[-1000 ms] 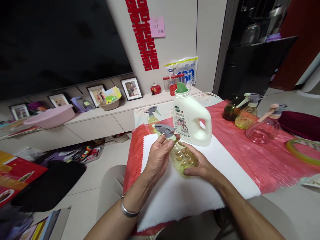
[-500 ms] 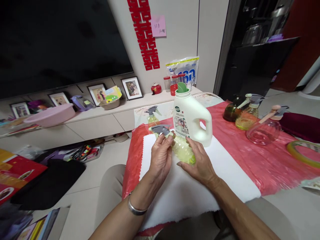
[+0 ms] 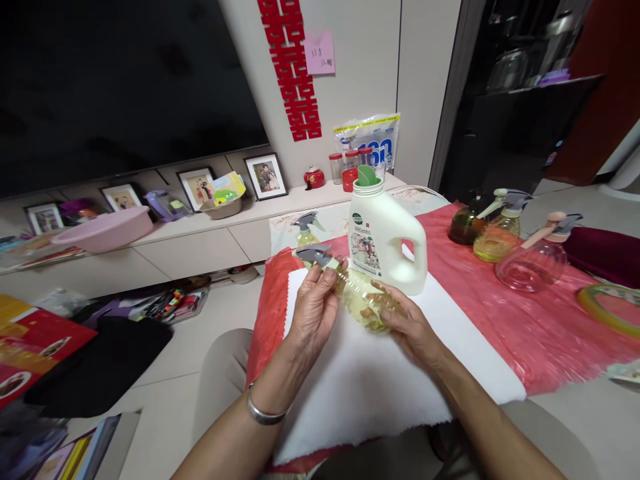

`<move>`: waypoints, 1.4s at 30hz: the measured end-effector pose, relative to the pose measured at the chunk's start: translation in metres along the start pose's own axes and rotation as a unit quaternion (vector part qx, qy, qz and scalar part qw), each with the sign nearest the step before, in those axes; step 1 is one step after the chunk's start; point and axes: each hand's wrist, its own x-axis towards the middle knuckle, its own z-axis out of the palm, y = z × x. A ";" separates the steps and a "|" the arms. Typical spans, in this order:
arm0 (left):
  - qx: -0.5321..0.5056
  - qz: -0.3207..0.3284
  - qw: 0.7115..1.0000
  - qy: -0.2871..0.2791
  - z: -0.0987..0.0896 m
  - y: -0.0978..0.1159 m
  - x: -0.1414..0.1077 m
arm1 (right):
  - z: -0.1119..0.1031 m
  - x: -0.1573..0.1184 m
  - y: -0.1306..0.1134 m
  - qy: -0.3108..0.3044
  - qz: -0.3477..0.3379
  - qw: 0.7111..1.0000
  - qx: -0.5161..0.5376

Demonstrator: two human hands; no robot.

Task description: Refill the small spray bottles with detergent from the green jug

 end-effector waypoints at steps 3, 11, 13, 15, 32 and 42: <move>-0.013 -0.004 0.999 0.037 -0.002 0.002 0.002 | 0.000 -0.001 -0.002 0.072 -0.064 0.989 -0.116; -0.015 0.000 0.994 0.112 -0.012 0.022 0.018 | -0.008 -0.002 -0.002 0.091 -0.086 0.973 -0.196; -0.025 0.013 0.992 0.125 -0.016 0.030 0.024 | -0.011 -0.002 -0.002 0.095 -0.084 0.972 -0.199; -0.035 0.036 0.991 0.125 -0.021 0.039 0.031 | -0.016 -0.003 -0.003 0.097 -0.081 0.972 -0.200; 0.146 -0.012 0.959 0.244 -0.071 0.012 0.046 | -0.035 -0.015 -0.006 0.179 -0.131 0.971 -0.089; 0.214 -0.030 0.928 0.305 -0.079 -0.006 0.052 | -0.037 -0.012 -0.003 0.178 -0.127 0.973 -0.073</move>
